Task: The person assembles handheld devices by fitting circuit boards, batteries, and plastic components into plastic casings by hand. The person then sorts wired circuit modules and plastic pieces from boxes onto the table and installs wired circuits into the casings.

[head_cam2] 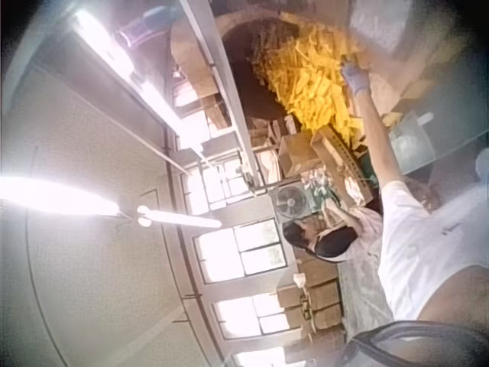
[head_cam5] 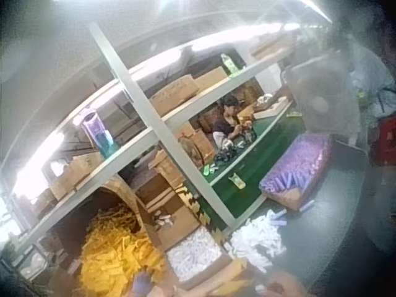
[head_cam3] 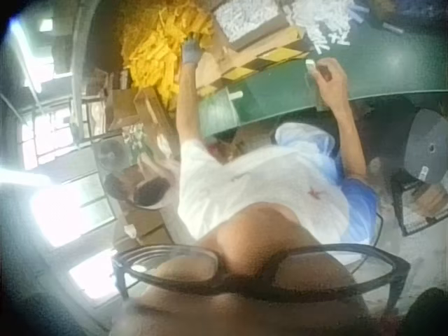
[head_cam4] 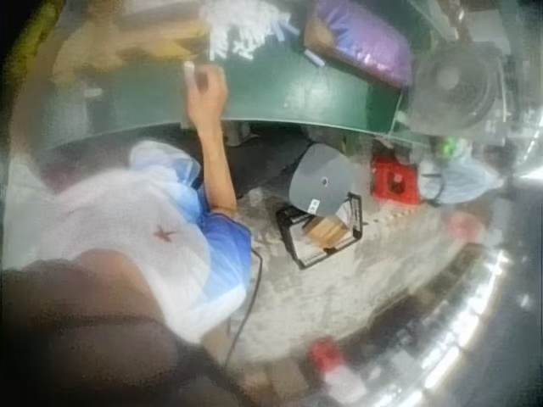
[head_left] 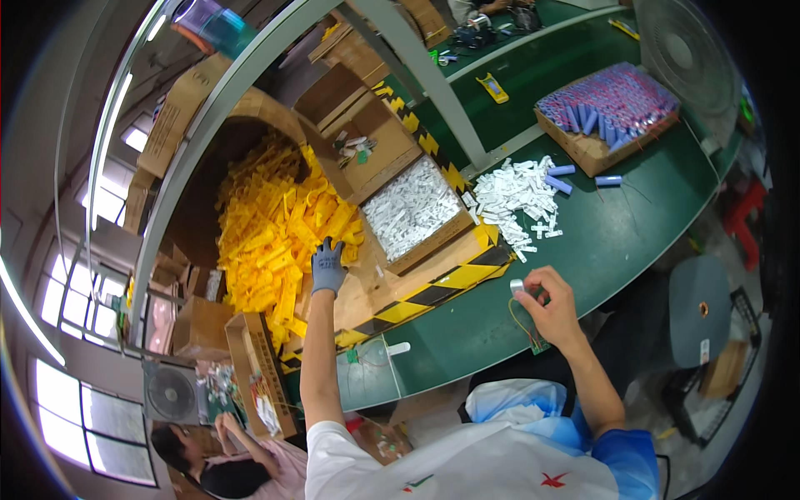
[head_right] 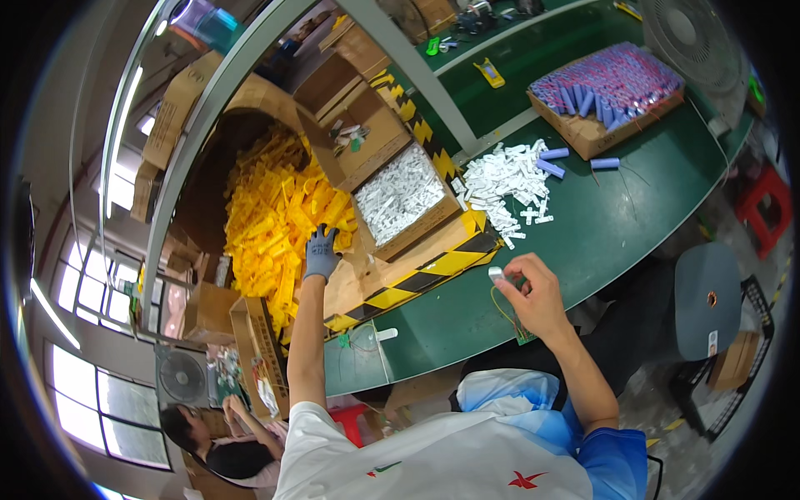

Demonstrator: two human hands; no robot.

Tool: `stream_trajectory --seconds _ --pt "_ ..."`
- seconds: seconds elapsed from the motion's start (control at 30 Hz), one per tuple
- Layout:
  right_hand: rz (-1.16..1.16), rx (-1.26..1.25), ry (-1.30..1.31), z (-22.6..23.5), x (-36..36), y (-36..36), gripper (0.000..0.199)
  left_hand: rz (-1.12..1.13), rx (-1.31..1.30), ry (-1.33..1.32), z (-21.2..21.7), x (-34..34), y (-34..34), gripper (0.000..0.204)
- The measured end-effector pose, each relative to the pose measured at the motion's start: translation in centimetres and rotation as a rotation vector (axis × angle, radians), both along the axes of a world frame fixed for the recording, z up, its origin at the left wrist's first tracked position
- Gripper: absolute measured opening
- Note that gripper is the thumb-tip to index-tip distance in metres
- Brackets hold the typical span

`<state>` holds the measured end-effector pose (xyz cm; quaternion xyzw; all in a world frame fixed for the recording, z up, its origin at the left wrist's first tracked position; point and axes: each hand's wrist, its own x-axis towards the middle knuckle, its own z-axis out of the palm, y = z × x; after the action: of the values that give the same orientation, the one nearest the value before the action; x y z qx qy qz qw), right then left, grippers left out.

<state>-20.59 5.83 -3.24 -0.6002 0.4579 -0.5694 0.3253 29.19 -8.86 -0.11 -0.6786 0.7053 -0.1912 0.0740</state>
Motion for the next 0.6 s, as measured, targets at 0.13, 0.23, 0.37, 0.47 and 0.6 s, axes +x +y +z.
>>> stream_trajectory --seconds 0.13,0.23,0.37,0.47,0.6 --pt "0.006 -0.152 -0.027 -0.2 -0.8 -0.9 0.015 -0.166 0.044 0.034 0.9 1.5 0.3 0.058" --pt "0.260 0.072 -0.276 -0.6 -0.5 -0.9 0.016 -0.271 0.019 0.142 0.5 -0.2 1.8 0.054" --pt "0.321 0.258 -0.486 -2.2 0.3 -0.9 0.016 -0.175 0.297 0.528 2.0 -8.5 3.7 0.062" --pt "0.363 0.286 -0.523 -2.2 1.3 -1.2 0.015 -0.256 0.231 0.429 0.8 -6.7 6.2 0.065" --pt "0.383 0.317 -0.601 -2.6 1.9 -1.5 0.016 -0.163 0.100 0.320 0.6 -3.9 8.5 0.062"
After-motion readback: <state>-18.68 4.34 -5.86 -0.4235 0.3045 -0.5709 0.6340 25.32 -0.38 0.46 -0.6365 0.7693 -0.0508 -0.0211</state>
